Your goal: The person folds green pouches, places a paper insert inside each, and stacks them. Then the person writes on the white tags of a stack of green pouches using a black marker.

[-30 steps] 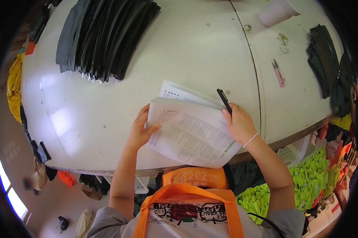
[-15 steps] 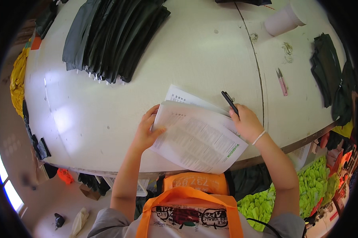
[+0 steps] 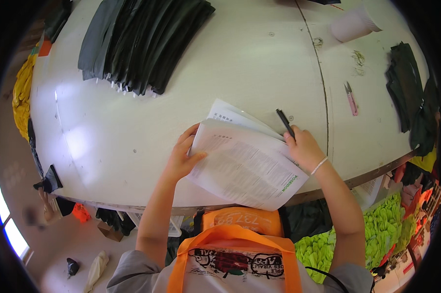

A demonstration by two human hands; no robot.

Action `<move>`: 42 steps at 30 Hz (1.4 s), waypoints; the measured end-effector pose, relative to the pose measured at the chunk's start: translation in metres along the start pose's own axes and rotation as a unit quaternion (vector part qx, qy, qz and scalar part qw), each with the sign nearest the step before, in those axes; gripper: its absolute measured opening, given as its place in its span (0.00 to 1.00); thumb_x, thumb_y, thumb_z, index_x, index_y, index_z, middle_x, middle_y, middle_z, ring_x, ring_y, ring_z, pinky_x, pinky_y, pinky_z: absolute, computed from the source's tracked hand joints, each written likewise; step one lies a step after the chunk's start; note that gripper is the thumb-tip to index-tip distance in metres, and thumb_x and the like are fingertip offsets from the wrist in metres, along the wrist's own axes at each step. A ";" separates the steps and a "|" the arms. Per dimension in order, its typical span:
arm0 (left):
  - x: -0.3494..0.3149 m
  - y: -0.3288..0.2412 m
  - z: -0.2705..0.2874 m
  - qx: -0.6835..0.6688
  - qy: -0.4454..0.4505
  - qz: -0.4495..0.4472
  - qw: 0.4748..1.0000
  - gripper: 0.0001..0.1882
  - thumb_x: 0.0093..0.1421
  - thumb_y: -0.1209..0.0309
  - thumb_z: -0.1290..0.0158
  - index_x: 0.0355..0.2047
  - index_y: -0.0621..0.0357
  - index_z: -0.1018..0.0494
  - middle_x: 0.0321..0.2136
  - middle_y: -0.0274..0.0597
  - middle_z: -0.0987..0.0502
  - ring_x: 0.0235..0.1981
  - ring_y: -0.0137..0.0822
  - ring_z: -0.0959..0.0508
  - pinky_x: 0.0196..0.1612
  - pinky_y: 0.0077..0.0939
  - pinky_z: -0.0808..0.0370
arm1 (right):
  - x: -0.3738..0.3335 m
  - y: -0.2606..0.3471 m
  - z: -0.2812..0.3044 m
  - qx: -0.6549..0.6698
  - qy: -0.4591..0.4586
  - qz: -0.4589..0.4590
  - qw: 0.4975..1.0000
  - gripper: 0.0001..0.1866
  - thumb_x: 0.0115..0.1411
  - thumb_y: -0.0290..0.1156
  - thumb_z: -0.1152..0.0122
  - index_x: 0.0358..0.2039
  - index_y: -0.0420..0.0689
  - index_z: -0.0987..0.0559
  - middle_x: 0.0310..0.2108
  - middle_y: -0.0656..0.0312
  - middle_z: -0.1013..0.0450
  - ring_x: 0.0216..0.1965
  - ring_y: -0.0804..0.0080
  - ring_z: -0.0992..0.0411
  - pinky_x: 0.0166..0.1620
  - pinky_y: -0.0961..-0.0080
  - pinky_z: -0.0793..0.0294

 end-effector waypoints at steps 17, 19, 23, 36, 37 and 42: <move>-0.046 0.023 0.008 -0.243 0.036 0.110 0.963 0.23 0.52 0.82 0.41 0.50 0.67 0.30 0.42 0.43 0.23 0.44 0.31 0.25 0.49 0.28 0.28 | -0.035 -0.074 -0.008 0.417 -0.090 0.052 0.903 0.15 0.67 0.34 0.50 0.49 0.38 0.25 0.41 0.59 0.24 0.44 0.70 0.26 0.51 0.71 0.28; -0.055 0.024 0.007 -0.269 0.023 0.091 0.958 0.24 0.52 0.83 0.41 0.50 0.68 0.30 0.42 0.44 0.23 0.44 0.32 0.25 0.49 0.29 0.28 | -0.052 -0.127 -0.045 0.581 -0.042 -0.006 0.813 0.16 0.68 0.35 0.51 0.50 0.38 0.26 0.44 0.58 0.25 0.46 0.68 0.26 0.52 0.69 0.28; -0.074 0.034 0.012 -0.312 -0.011 0.059 0.948 0.23 0.53 0.83 0.43 0.51 0.70 0.31 0.43 0.45 0.23 0.46 0.33 0.25 0.51 0.29 0.29 | -0.083 -0.140 -0.118 0.770 0.038 0.040 0.635 0.24 0.70 0.41 0.56 0.59 0.38 0.35 0.57 0.55 0.32 0.58 0.62 0.34 0.61 0.64 0.37; -0.062 -0.009 0.030 -0.333 -0.160 -0.059 0.927 0.31 0.55 0.79 0.45 0.59 0.65 0.41 0.53 0.48 0.30 0.56 0.37 0.31 0.57 0.32 0.34 | -0.096 -0.022 -0.091 0.415 -0.353 0.219 0.809 0.23 0.68 0.33 0.52 0.59 0.32 0.39 0.53 0.57 0.34 0.52 0.71 0.36 0.56 0.74 0.38; -0.059 -0.008 0.034 -0.333 -0.151 -0.072 0.928 0.32 0.55 0.79 0.46 0.60 0.64 0.42 0.54 0.48 0.32 0.57 0.37 0.32 0.57 0.32 0.34 | -0.098 -0.016 -0.081 0.406 -0.360 0.251 0.802 0.24 0.69 0.33 0.53 0.59 0.32 0.39 0.54 0.56 0.34 0.53 0.70 0.36 0.57 0.73 0.39; -0.026 0.013 0.028 -0.268 -0.095 -0.172 0.943 0.31 0.50 0.83 0.47 0.56 0.56 0.38 0.52 0.38 0.32 0.55 0.36 0.33 0.57 0.32 0.36 | -0.074 -0.042 -0.081 0.324 -0.372 0.311 0.812 0.27 0.69 0.31 0.53 0.64 0.34 0.46 0.61 0.56 0.41 0.59 0.68 0.41 0.61 0.71 0.44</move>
Point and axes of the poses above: each hand's wrist, its own x-axis towards the middle knuckle, its own z-axis out of the back of the hand, y = z × x, the point moved 2 cm from there along x, towards the middle knuckle
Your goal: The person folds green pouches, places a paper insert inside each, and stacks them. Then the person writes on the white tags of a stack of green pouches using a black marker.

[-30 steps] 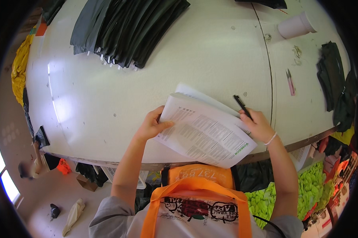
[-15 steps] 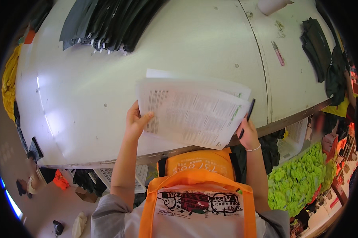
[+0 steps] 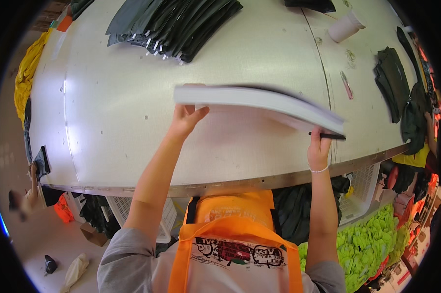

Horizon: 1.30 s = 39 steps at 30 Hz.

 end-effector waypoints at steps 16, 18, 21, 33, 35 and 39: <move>0.015 -0.020 -0.019 0.088 0.028 -0.113 0.989 0.15 0.56 0.82 0.45 0.42 0.58 0.34 0.41 0.40 0.30 0.42 0.32 0.30 0.50 0.25 0.32 | 0.024 0.029 0.009 -0.084 0.055 0.145 0.984 0.14 0.64 0.24 0.51 0.50 0.37 0.32 0.50 0.48 0.31 0.52 0.57 0.30 0.53 0.65 0.31; 0.025 -0.005 -0.026 0.117 0.016 -0.070 0.991 0.15 0.57 0.80 0.46 0.41 0.56 0.38 0.42 0.41 0.32 0.42 0.31 0.32 0.52 0.26 0.35 | 0.033 0.017 0.012 0.014 0.060 0.137 0.989 0.16 0.64 0.26 0.48 0.52 0.38 0.33 0.52 0.49 0.33 0.54 0.58 0.32 0.55 0.63 0.31; 0.031 0.016 -0.028 0.043 0.042 -0.022 0.998 0.15 0.57 0.78 0.46 0.42 0.56 0.39 0.43 0.42 0.33 0.45 0.31 0.33 0.53 0.26 0.36 | 0.035 0.007 0.019 -0.016 0.098 0.058 0.993 0.17 0.65 0.33 0.50 0.51 0.37 0.31 0.53 0.49 0.33 0.55 0.59 0.33 0.58 0.66 0.35; 0.116 -0.042 -0.070 0.123 0.059 0.230 0.964 0.31 0.58 0.65 0.42 0.57 0.67 0.39 0.47 0.49 0.26 0.48 0.34 0.26 0.52 0.30 0.30 | 0.075 0.001 0.055 -0.036 0.020 -0.148 0.988 0.21 0.69 0.39 0.53 0.47 0.31 0.30 0.41 0.51 0.26 0.41 0.65 0.28 0.46 0.69 0.30; 0.136 -0.017 -0.077 0.216 0.118 0.285 0.927 0.31 0.56 0.62 0.42 0.56 0.68 0.37 0.45 0.52 0.25 0.46 0.37 0.25 0.50 0.31 0.29 | 0.060 -0.019 0.057 -0.052 0.042 -0.206 0.976 0.22 0.69 0.40 0.54 0.49 0.30 0.30 0.43 0.52 0.26 0.42 0.64 0.28 0.47 0.69 0.30; 0.193 -0.005 -0.124 0.376 0.206 0.255 0.867 0.31 0.54 0.58 0.41 0.50 0.69 0.33 0.42 0.58 0.24 0.44 0.44 0.24 0.46 0.33 0.28 | 0.024 -0.056 0.055 -0.002 -0.040 -0.291 0.956 0.24 0.69 0.43 0.55 0.51 0.32 0.30 0.41 0.57 0.25 0.40 0.67 0.27 0.45 0.73 0.29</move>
Point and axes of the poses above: each hand's wrist, its own x-axis towards the middle knuckle, its own z-axis out of the back of the hand, y = z × x, the point moved 2 cm from there along x, towards the middle knuckle
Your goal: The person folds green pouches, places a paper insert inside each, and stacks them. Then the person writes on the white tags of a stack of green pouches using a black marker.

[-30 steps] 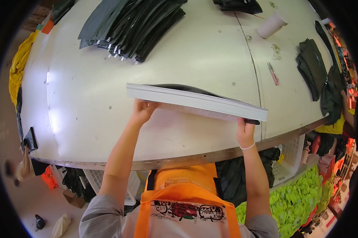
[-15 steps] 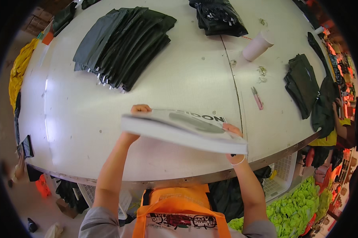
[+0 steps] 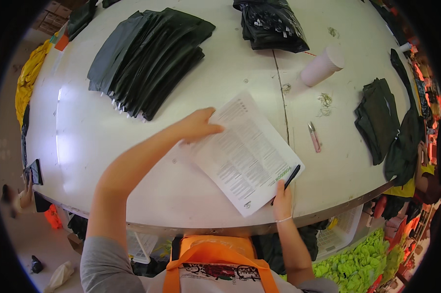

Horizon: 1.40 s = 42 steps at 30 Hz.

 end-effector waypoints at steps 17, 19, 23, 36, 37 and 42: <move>0.137 -0.026 -0.029 -0.213 -0.421 -0.125 0.873 0.32 0.62 0.65 0.49 0.62 0.67 0.45 0.62 0.56 0.40 0.64 0.49 0.41 0.63 0.36 0.43 | 0.093 0.055 -0.074 0.299 -0.153 -0.128 0.933 0.18 0.68 0.40 0.51 0.49 0.39 0.31 0.35 0.64 0.28 0.29 0.82 0.31 0.27 0.84 0.30; 0.132 0.000 -0.054 -0.428 -0.332 -0.086 0.836 0.33 0.66 0.68 0.54 0.66 0.68 0.54 0.66 0.55 0.48 0.67 0.45 0.45 0.65 0.32 0.46 | 0.098 0.058 -0.077 0.303 -0.148 -0.123 0.933 0.17 0.69 0.40 0.51 0.48 0.40 0.30 0.32 0.67 0.29 0.26 0.84 0.34 0.24 0.85 0.35; 0.118 -0.024 -0.058 -0.499 -0.245 -0.104 0.825 0.34 0.66 0.74 0.60 0.68 0.67 0.62 0.69 0.53 0.54 0.68 0.42 0.47 0.66 0.28 0.48 | 0.124 0.072 -0.087 0.295 -0.140 -0.125 0.937 0.18 0.69 0.41 0.53 0.48 0.38 0.32 0.37 0.63 0.30 0.32 0.79 0.32 0.31 0.80 0.31; 0.153 -0.031 -0.033 -0.477 -0.247 -0.154 0.829 0.36 0.61 0.81 0.57 0.68 0.68 0.59 0.67 0.55 0.48 0.67 0.41 0.45 0.65 0.26 0.48 | 0.152 0.092 -0.026 0.094 0.059 -0.168 0.980 0.22 0.68 0.43 0.52 0.40 0.31 0.29 0.26 0.51 0.26 0.21 0.67 0.25 0.24 0.76 0.24; 0.150 -0.027 -0.031 -0.491 -0.243 -0.173 0.819 0.37 0.61 0.82 0.57 0.68 0.67 0.59 0.67 0.54 0.48 0.67 0.41 0.45 0.65 0.26 0.48 | 0.156 0.086 -0.007 0.138 0.039 -0.102 0.984 0.18 0.68 0.38 0.50 0.40 0.32 0.26 0.27 0.53 0.25 0.19 0.73 0.28 0.23 0.80 0.26; 0.146 -0.034 -0.034 -0.469 -0.234 -0.135 0.840 0.37 0.62 0.81 0.57 0.68 0.67 0.61 0.68 0.53 0.52 0.68 0.41 0.48 0.66 0.27 0.50 | 0.229 0.163 0.036 0.020 -0.234 0.253 0.938 0.27 0.55 0.28 0.33 0.55 0.37 0.30 0.50 0.63 0.30 0.39 0.80 0.32 0.38 0.84 0.31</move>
Point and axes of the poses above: each hand's wrist, its own x-axis towards the middle knuckle, its own z-axis out of the back of the hand, y = z × x, the point moved 2 cm from there along x, towards the middle knuckle
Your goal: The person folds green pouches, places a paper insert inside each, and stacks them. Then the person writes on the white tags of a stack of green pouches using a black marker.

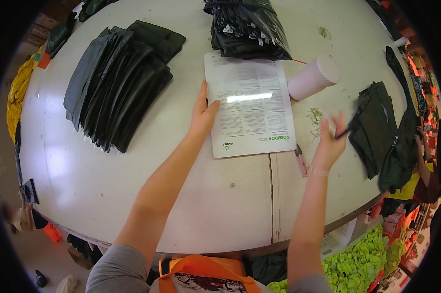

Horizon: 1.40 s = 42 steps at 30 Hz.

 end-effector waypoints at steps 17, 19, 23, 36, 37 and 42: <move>0.044 0.018 -0.017 -0.013 -0.010 -0.060 0.998 0.34 0.65 0.74 0.56 0.67 0.68 0.57 0.69 0.54 0.55 0.70 0.42 0.54 0.68 0.29 0.55 | 0.099 0.008 -0.057 0.102 0.019 0.141 0.985 0.33 0.44 0.24 0.23 0.50 0.30 0.29 0.47 0.53 0.29 0.45 0.69 0.28 0.47 0.73 0.24; 0.044 0.020 -0.022 -0.006 -0.017 -0.077 0.997 0.33 0.65 0.73 0.57 0.67 0.67 0.57 0.69 0.53 0.54 0.70 0.43 0.55 0.69 0.30 0.56 | 0.101 0.016 -0.056 0.087 0.021 0.150 0.985 0.32 0.46 0.23 0.25 0.51 0.30 0.29 0.49 0.53 0.29 0.47 0.68 0.29 0.49 0.71 0.25; 0.045 0.019 -0.044 -0.011 -0.032 -0.079 0.996 0.33 0.65 0.75 0.59 0.68 0.67 0.58 0.69 0.51 0.54 0.70 0.40 0.54 0.68 0.28 0.55 | 0.107 0.029 -0.053 0.065 0.024 0.164 0.984 0.27 0.50 0.23 0.28 0.49 0.30 0.28 0.48 0.55 0.29 0.46 0.71 0.29 0.50 0.73 0.28; -0.075 0.004 -0.060 0.561 0.194 -0.207 0.778 0.47 0.47 0.63 0.33 0.65 0.43 0.44 0.69 0.54 0.60 0.68 0.59 0.54 0.65 0.54 0.47 | 0.052 0.072 -0.067 0.152 0.144 0.132 0.969 0.26 0.46 0.20 0.26 0.46 0.32 0.27 0.44 0.58 0.27 0.43 0.74 0.28 0.49 0.77 0.29; -0.073 0.006 -0.053 0.561 0.186 -0.204 0.780 0.46 0.46 0.64 0.33 0.65 0.44 0.43 0.69 0.54 0.60 0.68 0.59 0.53 0.65 0.54 0.46 | 0.048 0.070 -0.073 0.158 0.138 0.113 0.971 0.25 0.45 0.21 0.25 0.43 0.33 0.26 0.41 0.61 0.26 0.37 0.78 0.28 0.41 0.82 0.28; -0.058 0.024 -0.040 0.522 0.156 -0.238 0.804 0.45 0.43 0.69 0.33 0.63 0.46 0.40 0.67 0.56 0.55 0.65 0.59 0.48 0.64 0.52 0.44 | 0.033 0.044 -0.108 0.067 0.188 0.065 0.978 0.26 0.44 0.25 0.23 0.43 0.35 0.26 0.36 0.65 0.27 0.33 0.81 0.31 0.35 0.85 0.31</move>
Point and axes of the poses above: each hand's wrist, its own x-axis towards the middle knuckle, its own z-axis out of the back of the hand, y = z × x, the point moved 2 cm from there along x, towards the middle knuckle
